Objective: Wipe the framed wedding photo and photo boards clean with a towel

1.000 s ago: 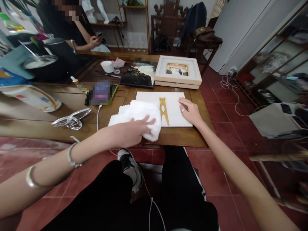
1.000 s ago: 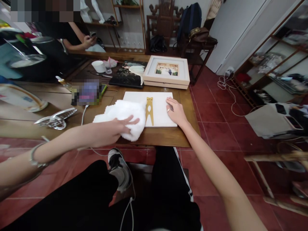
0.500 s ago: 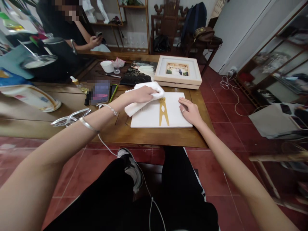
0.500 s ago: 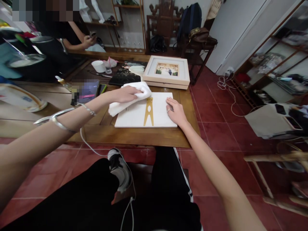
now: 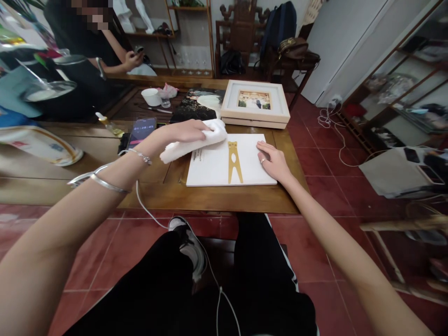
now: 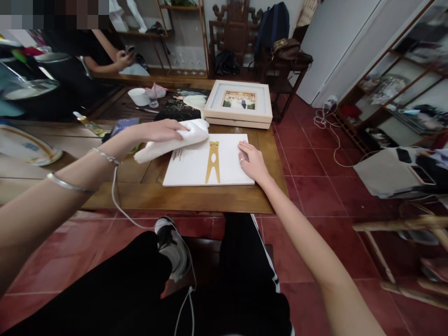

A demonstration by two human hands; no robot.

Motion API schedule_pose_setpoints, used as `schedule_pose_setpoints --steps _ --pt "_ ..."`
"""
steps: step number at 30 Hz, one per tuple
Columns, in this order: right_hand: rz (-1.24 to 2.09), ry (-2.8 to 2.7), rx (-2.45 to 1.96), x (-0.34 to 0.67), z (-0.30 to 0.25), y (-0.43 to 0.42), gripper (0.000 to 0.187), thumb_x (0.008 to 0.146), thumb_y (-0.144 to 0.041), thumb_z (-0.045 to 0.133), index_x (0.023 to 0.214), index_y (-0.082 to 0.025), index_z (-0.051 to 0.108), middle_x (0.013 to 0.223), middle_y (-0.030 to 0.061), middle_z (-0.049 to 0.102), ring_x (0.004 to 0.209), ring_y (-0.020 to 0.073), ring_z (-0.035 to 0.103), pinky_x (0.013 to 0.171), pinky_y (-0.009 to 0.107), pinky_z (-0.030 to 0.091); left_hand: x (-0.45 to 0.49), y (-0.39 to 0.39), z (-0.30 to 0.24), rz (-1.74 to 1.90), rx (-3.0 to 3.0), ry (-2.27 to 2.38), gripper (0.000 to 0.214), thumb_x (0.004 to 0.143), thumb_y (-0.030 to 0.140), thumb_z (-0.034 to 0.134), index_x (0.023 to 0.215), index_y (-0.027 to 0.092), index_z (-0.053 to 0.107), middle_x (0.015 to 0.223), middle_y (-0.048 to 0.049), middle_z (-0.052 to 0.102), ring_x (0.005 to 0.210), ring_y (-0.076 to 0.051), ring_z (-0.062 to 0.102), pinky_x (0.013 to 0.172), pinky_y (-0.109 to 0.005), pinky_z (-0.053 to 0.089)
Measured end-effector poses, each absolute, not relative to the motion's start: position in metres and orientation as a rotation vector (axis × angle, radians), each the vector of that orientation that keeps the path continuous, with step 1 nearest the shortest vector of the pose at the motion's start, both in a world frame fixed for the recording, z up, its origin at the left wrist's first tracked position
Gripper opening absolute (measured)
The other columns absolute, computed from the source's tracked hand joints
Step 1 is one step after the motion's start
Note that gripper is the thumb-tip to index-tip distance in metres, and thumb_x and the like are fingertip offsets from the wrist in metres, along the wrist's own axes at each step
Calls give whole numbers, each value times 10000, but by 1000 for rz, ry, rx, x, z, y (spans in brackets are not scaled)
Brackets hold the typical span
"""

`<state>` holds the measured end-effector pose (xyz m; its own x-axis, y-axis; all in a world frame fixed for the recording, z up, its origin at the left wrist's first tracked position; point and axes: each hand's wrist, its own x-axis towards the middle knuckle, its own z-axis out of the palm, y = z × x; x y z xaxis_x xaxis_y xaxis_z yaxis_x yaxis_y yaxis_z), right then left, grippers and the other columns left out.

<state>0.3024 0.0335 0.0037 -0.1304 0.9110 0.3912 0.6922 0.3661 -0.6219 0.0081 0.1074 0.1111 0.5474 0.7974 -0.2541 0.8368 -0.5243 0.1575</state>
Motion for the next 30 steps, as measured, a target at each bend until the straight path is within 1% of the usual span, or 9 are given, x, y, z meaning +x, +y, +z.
schedule_pose_setpoints --steps 3,7,9,11,15,19,22,25,30 --pt "370 -1889 -1384 302 3 34 387 829 -180 514 1176 -194 685 1307 52 631 1301 251 513 1162 469 341 26 106 107 -135 2583 1255 590 798 280 385 1357 154 527 1437 -81 495 1274 -260 473 1061 -315 338" --pt "355 -1895 -1391 303 4 34 386 829 -184 509 1173 -213 682 1306 35 633 1299 245 515 1148 467 353 83 101 96 -56 2685 1064 467 821 172 375 1210 129 630 1270 -101 628 1136 -233 570 990 -298 402" --pt "348 -1907 -1392 303 5 34 379 840 -178 482 1151 -230 692 1293 23 643 1300 241 514 1136 469 362 111 94 90 -94 2736 1049 431 819 115 387 1159 121 652 1251 -118 632 1114 -241 579 972 -317 421" --pt "347 -1923 -1372 304 7 33 387 851 -163 442 1121 -252 705 1279 3 652 1303 232 510 1118 460 382 130 84 85 -144 2801 1088 445 823 71 393 1197 115 631 1371 -143 543 1211 -285 512 997 -390 414" --pt "365 -1928 -1355 303 8 33 435 836 -124 406 1117 -260 709 1288 -16 646 1308 216 505 1127 441 373 136 55 80 -226 2891 1203 498 838 42 401 1304 118 561 1566 -144 279 1401 -374 254 1057 -589 327" --pt "368 -1889 -1389 303 5 35 420 840 -140 417 1124 -237 710 1287 9 647 1286 225 528 1148 443 350 122 5 82 -340 2901 1113 478 830 55 442 1280 102 592 1584 -154 228 1436 -418 179 1067 -654 291" --pt "389 -1879 -1380 304 4 36 403 844 -149 438 1127 -246 708 1290 7 645 1289 228 526 1139 455 367 112 -43 84 -337 2934 978 447 827 85 464 1236 141 638 1583 -137 242 1439 -429 186 1076 -659 290" --pt "397 -1881 -1361 305 3 36 365 862 -183 458 1116 -253 711 1282 0 650 1291 226 523 1139 456 370 107 -68 87 -265 2992 864 422 821 102 481 1178 218 673 1572 -82 289 1437 -387 238 1091 -609 318" --pt "382 -1887 -1390 304 3 36 381 853 -182 454 1141 -200 702 1287 43 647 1292 234 523 1148 436 354 106 -23 88 -305 2883 946 479 828 84 434 1273 151 598 1574 -123 273 1439 -357 245 1086 -592 327"
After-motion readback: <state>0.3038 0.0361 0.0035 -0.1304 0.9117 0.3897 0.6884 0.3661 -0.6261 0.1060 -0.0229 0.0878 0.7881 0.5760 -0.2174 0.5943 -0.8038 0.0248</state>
